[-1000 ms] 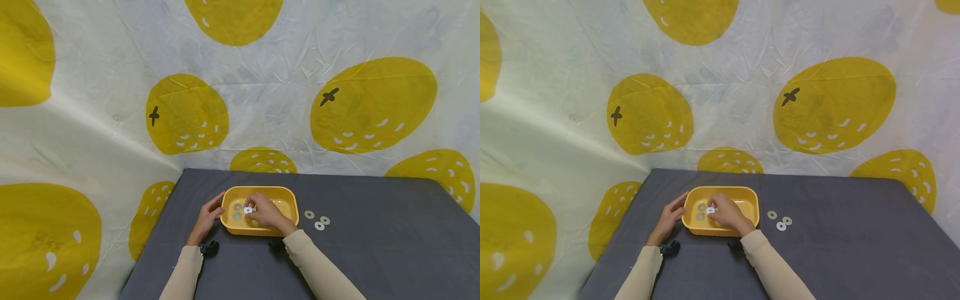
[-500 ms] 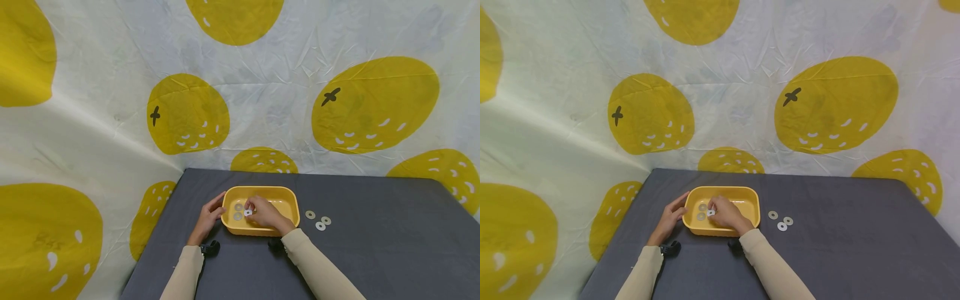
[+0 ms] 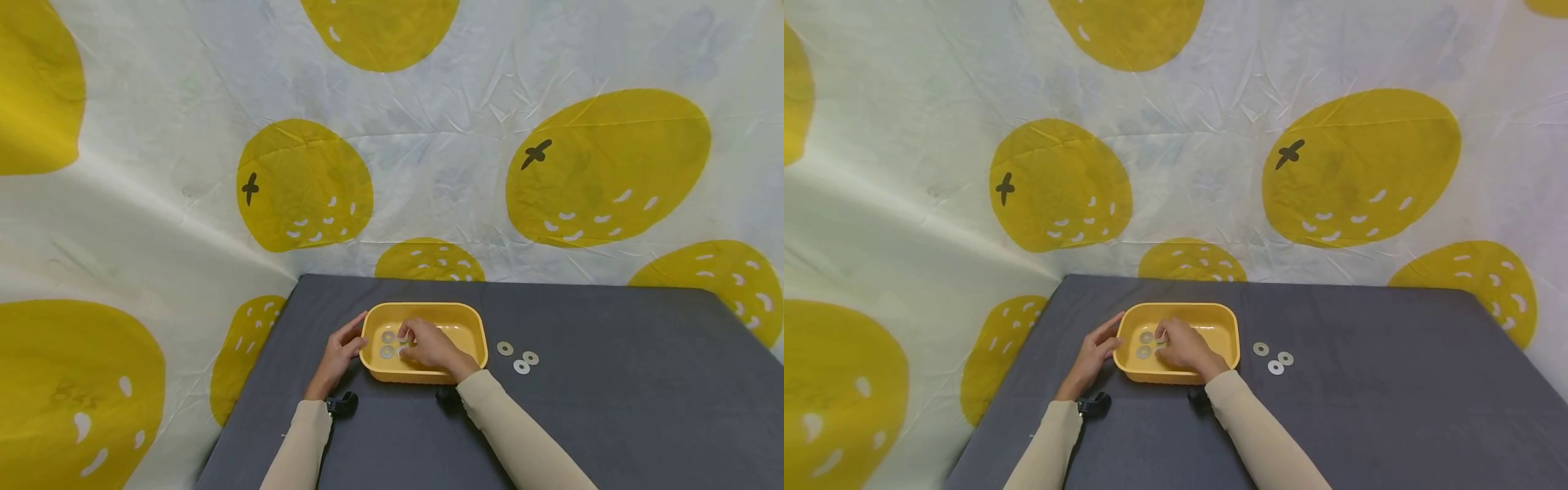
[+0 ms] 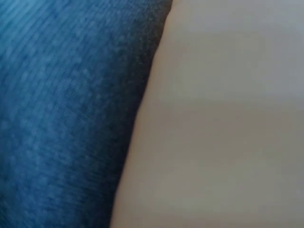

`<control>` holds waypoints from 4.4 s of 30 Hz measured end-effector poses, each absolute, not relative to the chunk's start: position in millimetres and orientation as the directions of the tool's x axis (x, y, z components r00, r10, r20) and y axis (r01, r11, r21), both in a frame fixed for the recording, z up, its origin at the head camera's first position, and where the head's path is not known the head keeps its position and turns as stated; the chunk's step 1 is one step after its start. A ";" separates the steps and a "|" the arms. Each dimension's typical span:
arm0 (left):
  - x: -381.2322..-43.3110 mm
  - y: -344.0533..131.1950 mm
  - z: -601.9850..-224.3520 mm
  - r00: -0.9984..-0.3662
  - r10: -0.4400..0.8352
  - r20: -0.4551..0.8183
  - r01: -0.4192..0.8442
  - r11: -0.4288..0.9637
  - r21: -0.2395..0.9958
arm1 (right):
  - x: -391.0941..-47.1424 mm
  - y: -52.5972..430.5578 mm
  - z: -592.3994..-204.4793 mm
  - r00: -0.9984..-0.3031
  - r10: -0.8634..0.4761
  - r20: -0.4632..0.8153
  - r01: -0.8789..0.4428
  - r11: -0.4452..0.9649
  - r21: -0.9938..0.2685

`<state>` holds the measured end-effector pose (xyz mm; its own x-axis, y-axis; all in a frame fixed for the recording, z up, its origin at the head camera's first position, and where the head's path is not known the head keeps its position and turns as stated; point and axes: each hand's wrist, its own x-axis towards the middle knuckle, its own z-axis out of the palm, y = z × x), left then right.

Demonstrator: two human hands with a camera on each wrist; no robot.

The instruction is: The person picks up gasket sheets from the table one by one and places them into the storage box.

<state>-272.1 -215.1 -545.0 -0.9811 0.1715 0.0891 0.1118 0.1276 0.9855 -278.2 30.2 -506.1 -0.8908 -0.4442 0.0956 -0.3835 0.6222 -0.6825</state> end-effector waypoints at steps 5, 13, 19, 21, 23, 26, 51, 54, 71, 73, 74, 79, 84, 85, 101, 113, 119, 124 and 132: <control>-272.0 -214.3 -545.7 -0.981 0.171 0.090 0.112 0.128 0.985 | -274.7 32.6 -499.0 -0.920 -0.371 0.126 -0.323 0.538 -0.779; -271.1 -213.6 -545.4 -0.981 0.167 0.094 0.116 0.128 0.985 | -262.0 65.3 -469.6 -0.900 -0.353 0.254 -0.361 0.277 -0.891; -270.1 -213.9 -543.1 -0.980 0.173 0.095 0.118 0.130 0.985 | -255.9 123.9 -464.5 -0.898 -0.305 0.318 -0.407 0.300 -0.863; -270.1 -214.1 -542.8 -0.980 0.175 0.090 0.113 0.129 0.985 | -253.7 145.6 -465.3 -0.912 -0.274 0.305 -0.388 0.333 -0.860; -270.2 -214.5 -542.4 -0.981 0.175 0.083 0.106 0.127 0.986 | -251.6 165.3 -466.2 -0.929 -0.255 0.266 -0.349 0.375 -0.859; -271.5 -214.9 -541.3 -0.982 0.172 0.071 0.094 0.127 0.987 | -251.0 188.7 -467.4 -0.949 -0.249 0.194 -0.289 0.438 -0.851; -272.4 -211.6 -544.0 -0.984 0.156 0.087 0.110 0.147 0.983 | -260.7 215.0 -501.1 -0.963 -0.266 -0.036 -0.201 0.802 -0.562; -272.1 -211.6 -543.7 -0.984 0.153 0.089 0.112 0.150 0.982 | -260.8 214.1 -503.6 -0.967 -0.253 -0.029 -0.194 0.808 -0.556; -271.3 -213.4 -548.2 -0.983 0.151 0.101 0.123 0.146 0.982 | -250.9 205.3 -509.3 -0.977 -0.215 0.010 -0.193 0.856 -0.480; -271.7 -213.9 -548.4 -0.983 0.155 0.095 0.118 0.149 0.982 | -250.0 204.5 -509.3 -0.974 -0.226 0.022 -0.209 0.853 -0.478; -272.2 -214.1 -548.8 -0.983 0.158 0.091 0.115 0.149 0.982 | -249.4 204.3 -508.9 -0.972 -0.235 0.027 -0.219 0.848 -0.482; -272.9 -214.9 -550.3 -0.982 0.170 0.082 0.107 0.143 0.984 | -248.5 203.4 -506.5 -0.963 -0.267 0.037 -0.249 0.827 -0.504; -273.6 -215.0 -549.7 -0.982 0.173 0.078 0.102 0.136 0.985 | -251.9 204.0 -504.7 -0.959 -0.283 0.030 -0.251 0.792 -0.557; -273.4 -214.8 -549.4 -0.982 0.170 0.079 0.102 0.134 0.986 | -253.0 204.5 -505.1 -0.960 -0.279 0.034 -0.248 0.786 -0.567; -271.8 -215.8 -545.0 -0.978 0.190 0.081 0.105 0.123 0.987 | -260.2 207.1 -492.6 -0.985 -0.160 0.065 -0.159 0.690 -0.706; -271.5 -214.2 -545.8 -0.981 0.165 0.101 0.122 0.120 0.985 | -256.2 201.7 -481.3 -0.971 -0.167 0.172 -0.239 0.740 -0.628; -272.1 -213.8 -545.7 -0.980 0.168 0.103 0.123 0.116 0.986 | -252.2 198.5 -478.2 -0.955 -0.179 0.235 -0.290 0.727 -0.623; -272.8 -214.4 -547.3 -0.981 0.169 0.097 0.119 0.121 0.986 | -250.9 195.0 -477.4 -0.953 -0.179 0.243 -0.295 0.725 -0.622; -273.1 -215.0 -548.1 -0.981 0.169 0.095 0.116 0.122 0.986 | -248.2 188.9 -475.0 -0.930 -0.203 0.306 -0.354 0.720 -0.597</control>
<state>-273.1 -215.0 -548.1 -0.9810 0.1691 0.0946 0.1162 0.1225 0.9856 -248.2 188.9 -475.0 -0.9300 -0.2029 0.3064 -0.3537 0.7205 -0.5965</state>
